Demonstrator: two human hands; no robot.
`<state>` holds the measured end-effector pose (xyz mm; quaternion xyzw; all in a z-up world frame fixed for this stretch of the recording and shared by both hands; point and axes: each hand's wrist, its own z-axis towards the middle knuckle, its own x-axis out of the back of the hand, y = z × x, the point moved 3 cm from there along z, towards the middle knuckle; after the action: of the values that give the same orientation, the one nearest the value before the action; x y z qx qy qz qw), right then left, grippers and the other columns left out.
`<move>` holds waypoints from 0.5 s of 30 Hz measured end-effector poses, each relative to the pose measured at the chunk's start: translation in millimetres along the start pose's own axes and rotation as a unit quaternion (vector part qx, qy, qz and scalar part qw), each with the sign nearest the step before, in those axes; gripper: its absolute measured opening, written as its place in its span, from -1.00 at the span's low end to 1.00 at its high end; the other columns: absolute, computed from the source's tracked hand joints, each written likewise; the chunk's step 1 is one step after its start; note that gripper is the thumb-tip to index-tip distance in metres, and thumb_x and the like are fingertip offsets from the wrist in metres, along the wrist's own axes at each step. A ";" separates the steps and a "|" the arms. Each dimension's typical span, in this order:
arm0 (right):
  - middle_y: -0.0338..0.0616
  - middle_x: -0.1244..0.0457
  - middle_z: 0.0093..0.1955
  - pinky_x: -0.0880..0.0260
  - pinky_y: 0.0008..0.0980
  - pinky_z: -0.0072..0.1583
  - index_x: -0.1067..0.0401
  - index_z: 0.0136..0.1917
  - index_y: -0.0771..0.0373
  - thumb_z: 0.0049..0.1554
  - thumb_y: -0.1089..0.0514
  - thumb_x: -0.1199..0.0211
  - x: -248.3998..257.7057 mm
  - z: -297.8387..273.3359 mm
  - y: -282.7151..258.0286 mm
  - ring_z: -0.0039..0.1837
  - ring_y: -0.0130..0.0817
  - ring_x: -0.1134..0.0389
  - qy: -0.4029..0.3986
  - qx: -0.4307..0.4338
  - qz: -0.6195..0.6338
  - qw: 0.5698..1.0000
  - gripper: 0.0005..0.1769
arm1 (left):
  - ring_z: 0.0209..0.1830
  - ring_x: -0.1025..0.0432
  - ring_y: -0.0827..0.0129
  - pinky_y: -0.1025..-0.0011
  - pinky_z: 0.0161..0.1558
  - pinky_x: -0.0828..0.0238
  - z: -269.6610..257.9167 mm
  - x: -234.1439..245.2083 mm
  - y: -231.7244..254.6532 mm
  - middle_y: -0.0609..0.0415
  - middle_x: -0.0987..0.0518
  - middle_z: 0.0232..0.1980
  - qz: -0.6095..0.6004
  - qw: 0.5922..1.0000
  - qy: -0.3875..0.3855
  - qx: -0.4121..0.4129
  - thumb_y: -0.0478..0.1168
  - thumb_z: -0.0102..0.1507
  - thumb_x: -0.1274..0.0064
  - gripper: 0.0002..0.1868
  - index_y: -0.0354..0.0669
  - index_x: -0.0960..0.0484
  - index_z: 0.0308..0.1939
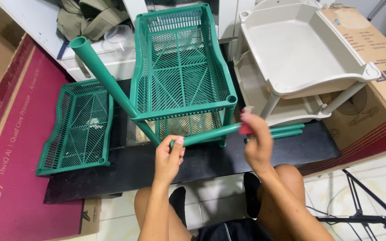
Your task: The person wipes green plastic poles with a red cloth and then inserts them into the corners of a green plastic basket to assemble a small shelf. The person handles several poles one at a time and places them into the basket frame.
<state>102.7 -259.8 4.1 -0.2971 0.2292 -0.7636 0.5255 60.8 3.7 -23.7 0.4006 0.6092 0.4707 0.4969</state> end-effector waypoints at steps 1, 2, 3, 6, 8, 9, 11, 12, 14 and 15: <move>-0.03 -0.27 0.31 -0.27 -0.15 0.41 -0.36 0.35 0.27 0.27 0.38 0.03 1.7 -1.5 6.8 0.35 -0.17 -0.29 0.054 -0.124 0.195 0.971 -0.59 | -0.60 -0.21 0.64 0.63 -0.59 -0.12 -4.7 -4.9 0.3 0.17 -0.47 -0.46 0.006 1.000 0.006 -0.008 -0.11 0.36 -0.04 -0.77 -0.21 -0.59 -0.10; 0.03 -0.23 0.27 -0.23 -0.12 0.36 -0.32 0.39 0.35 0.32 0.34 -0.03 -1.6 -7.9 8.6 0.27 -0.15 -0.24 0.104 -0.241 0.379 0.888 -0.63 | -0.61 -0.22 0.64 0.63 -0.59 -0.15 -8.8 -11.9 0.0 0.17 -0.49 -0.46 0.012 1.000 0.012 -0.015 -0.11 0.34 -0.03 -0.77 -0.17 -0.60 -0.06; 0.09 -0.20 0.23 -0.20 -0.09 0.32 -0.28 0.42 0.43 0.38 0.30 -0.08 -9.3 -11.0 8.4 0.19 -0.13 -0.20 0.147 -0.343 0.542 0.753 -0.64 | -0.56 -0.26 0.65 0.63 -0.56 -0.20 -11.6 -22.0 -0.2 0.18 -0.51 -0.42 0.009 0.999 -0.005 -0.030 -0.13 0.32 -0.05 -0.76 -0.16 -0.59 -0.02; 0.25 -0.26 0.32 -0.32 0.00 0.28 -0.18 0.34 0.42 0.07 0.18 -0.15 -38.0 -40.3 -31.1 0.32 0.07 -0.33 0.060 -0.426 0.690 0.582 -0.41 | -0.43 -0.33 0.65 0.61 -0.45 -0.28 -21.9 -49.7 -5.8 0.18 -0.56 -0.32 0.057 0.993 -0.034 -0.096 -0.18 0.31 -0.12 -0.72 -0.20 -0.60 0.06; 0.10 -0.24 0.40 -0.32 -0.16 0.35 -0.18 0.39 0.34 0.06 0.31 -0.15 -53.0 -45.2 -44.0 0.38 -0.11 -0.30 0.000 -0.418 0.634 0.651 -0.39 | -0.38 -0.32 0.63 0.59 -0.37 -0.28 -26.6 -57.5 -5.2 0.13 -0.60 -0.28 0.170 0.968 -0.021 -0.181 -0.20 0.34 -0.17 -0.73 -0.28 -0.64 0.06; 0.02 -0.23 0.43 -0.33 -0.23 0.38 -0.19 0.42 0.29 0.05 0.37 -0.14 -58.0 -45.4 -47.6 0.41 -0.21 -0.29 -0.030 -0.411 0.604 0.682 -0.35 | -0.31 -0.38 0.63 0.58 -0.29 -0.34 -25.9 -56.4 -2.8 0.14 -0.62 -0.23 0.165 0.964 -0.029 -0.206 -0.21 0.35 -0.16 -0.73 -0.29 -0.63 0.08; 0.08 -0.24 0.40 -0.35 -0.16 0.38 -0.20 0.41 0.36 0.12 0.36 -0.16 -58.7 -42.0 -44.4 0.38 -0.18 -0.32 -0.039 -0.417 0.572 0.705 -0.42 | -0.16 -0.49 0.61 0.56 -0.12 -0.45 -23.2 -49.6 4.3 0.14 -0.66 -0.12 0.154 0.953 -0.044 -0.257 -0.23 0.39 -0.14 -0.73 -0.30 -0.60 0.12; 0.11 -0.25 0.38 -0.37 -0.13 0.38 -0.20 0.41 0.40 0.15 0.35 -0.16 -57.3 -39.4 -40.0 0.36 -0.17 -0.34 -0.044 -0.420 0.556 0.716 -0.45 | -0.20 -0.48 0.62 0.57 -0.16 -0.44 -22.3 -45.4 5.8 0.16 -0.66 -0.14 0.167 0.953 -0.041 -0.250 -0.23 0.37 -0.15 -0.73 -0.29 -0.61 0.10; 0.14 -0.28 0.35 -0.37 -0.13 0.27 -0.22 0.44 0.37 0.19 0.33 -0.17 -49.6 -31.7 -26.8 0.26 -0.15 -0.36 -0.016 -0.411 0.535 0.738 -0.45 | -0.27 -0.45 0.63 0.59 -0.24 -0.42 -20.5 -33.6 10.0 0.19 -0.66 -0.20 0.191 0.952 -0.033 -0.238 -0.24 0.35 -0.18 -0.74 -0.28 -0.64 0.08; 0.15 -0.29 0.34 -0.38 -0.12 0.22 -0.23 0.46 0.36 0.21 0.32 -0.17 -41.8 -28.1 -18.9 0.22 -0.14 -0.38 -0.001 -0.407 0.522 0.749 -0.45 | -0.31 -0.40 0.63 0.58 -0.27 -0.36 -19.5 -27.7 10.7 0.19 -0.62 -0.24 0.197 0.955 -0.026 -0.221 -0.24 0.35 -0.18 -0.74 -0.28 -0.65 0.08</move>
<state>82.0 -213.1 -12.5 -0.3180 0.6373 -0.2042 0.6716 47.0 -23.7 -5.8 0.4050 0.3851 0.6719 0.4860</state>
